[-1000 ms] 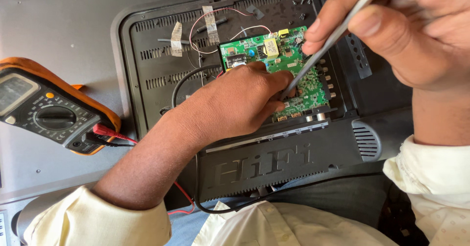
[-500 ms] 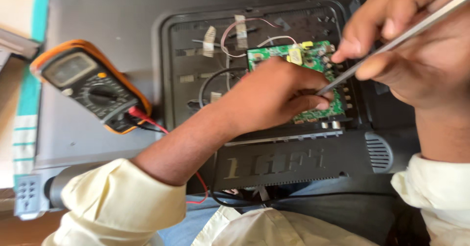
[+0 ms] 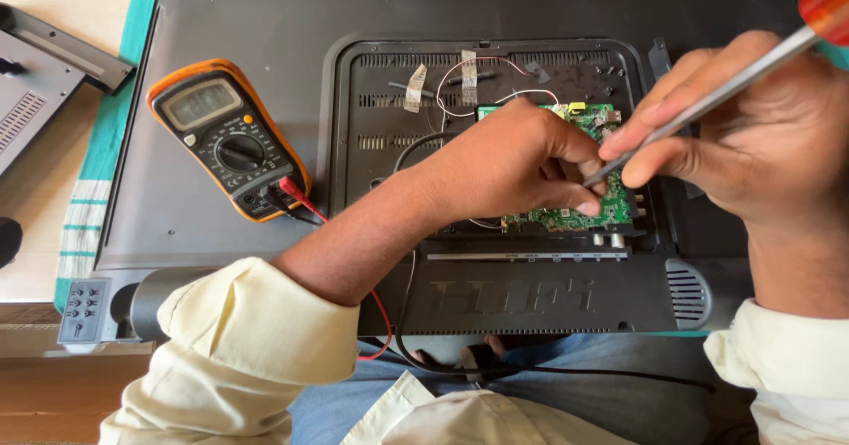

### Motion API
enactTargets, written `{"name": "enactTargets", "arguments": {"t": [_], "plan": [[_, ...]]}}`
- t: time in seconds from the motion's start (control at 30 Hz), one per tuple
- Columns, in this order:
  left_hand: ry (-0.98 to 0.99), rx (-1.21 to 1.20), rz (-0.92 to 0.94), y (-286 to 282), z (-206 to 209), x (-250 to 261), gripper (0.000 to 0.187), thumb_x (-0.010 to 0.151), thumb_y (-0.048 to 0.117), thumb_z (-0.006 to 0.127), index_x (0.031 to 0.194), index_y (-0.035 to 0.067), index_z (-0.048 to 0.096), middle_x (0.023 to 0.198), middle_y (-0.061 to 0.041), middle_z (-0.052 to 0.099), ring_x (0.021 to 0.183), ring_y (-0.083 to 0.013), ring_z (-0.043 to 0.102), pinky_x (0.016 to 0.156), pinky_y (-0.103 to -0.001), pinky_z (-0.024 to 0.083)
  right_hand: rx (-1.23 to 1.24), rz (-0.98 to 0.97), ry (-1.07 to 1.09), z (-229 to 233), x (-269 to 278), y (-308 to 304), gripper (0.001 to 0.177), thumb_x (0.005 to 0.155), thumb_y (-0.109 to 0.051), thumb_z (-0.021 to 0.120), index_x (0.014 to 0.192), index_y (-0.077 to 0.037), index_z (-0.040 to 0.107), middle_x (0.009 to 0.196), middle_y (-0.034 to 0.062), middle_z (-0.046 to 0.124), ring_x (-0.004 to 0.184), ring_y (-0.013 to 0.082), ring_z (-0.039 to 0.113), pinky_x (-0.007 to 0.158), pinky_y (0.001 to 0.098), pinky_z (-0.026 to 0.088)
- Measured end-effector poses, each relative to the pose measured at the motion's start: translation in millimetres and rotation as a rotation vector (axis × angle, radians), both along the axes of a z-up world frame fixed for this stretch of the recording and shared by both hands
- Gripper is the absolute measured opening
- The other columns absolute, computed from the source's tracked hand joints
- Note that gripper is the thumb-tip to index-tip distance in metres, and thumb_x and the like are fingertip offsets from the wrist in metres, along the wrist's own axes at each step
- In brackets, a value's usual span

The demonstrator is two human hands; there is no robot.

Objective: The person uses a multimeter to test points on a green circuit board inside a HiFi device, then uses a red screwdriver to tighten screws on the board and its mounting bracket.

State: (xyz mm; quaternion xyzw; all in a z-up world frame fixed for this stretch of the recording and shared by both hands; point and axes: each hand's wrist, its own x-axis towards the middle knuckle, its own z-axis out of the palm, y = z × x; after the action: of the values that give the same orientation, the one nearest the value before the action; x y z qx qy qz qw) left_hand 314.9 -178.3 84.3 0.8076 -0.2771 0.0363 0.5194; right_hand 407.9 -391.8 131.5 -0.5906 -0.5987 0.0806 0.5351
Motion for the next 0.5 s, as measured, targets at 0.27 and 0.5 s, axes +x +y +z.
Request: {"name": "enactTargets", "arguments": {"t": [0.27, 0.5], "plan": [[0.084, 0.098, -0.070, 9.2, 15.2, -0.2, 0.026, 0.089, 0.027, 0.080, 0.102, 0.005, 0.077, 0.092, -0.007, 0.080, 0.084, -0.0175, 0.080, 0.079, -0.032, 0.064, -0.115, 0.041, -0.019, 11.0, 2.3, 7.5, 0.014, 0.099, -0.005, 0.065, 0.109, 0.004, 0.061, 0.099, 0.0180, 0.075, 0.095, 0.0261, 0.080, 0.083, 0.0331, 0.068], [0.445, -0.189, 0.148, 37.0, 12.9, 13.0, 0.037, 0.097, 0.031, 0.069, 0.123, 0.005, 0.071, 0.105, -0.003, 0.080, 0.099, -0.0183, 0.078, 0.087, -0.031, 0.064, 0.258, -0.272, 0.124, -3.6, 28.9, -14.0, 0.016, 0.118, -0.009, 0.057, 0.108, 0.004, 0.058, 0.091, 0.0117, 0.069, 0.075, 0.0209, 0.072, 0.065, 0.0254, 0.053]]}}
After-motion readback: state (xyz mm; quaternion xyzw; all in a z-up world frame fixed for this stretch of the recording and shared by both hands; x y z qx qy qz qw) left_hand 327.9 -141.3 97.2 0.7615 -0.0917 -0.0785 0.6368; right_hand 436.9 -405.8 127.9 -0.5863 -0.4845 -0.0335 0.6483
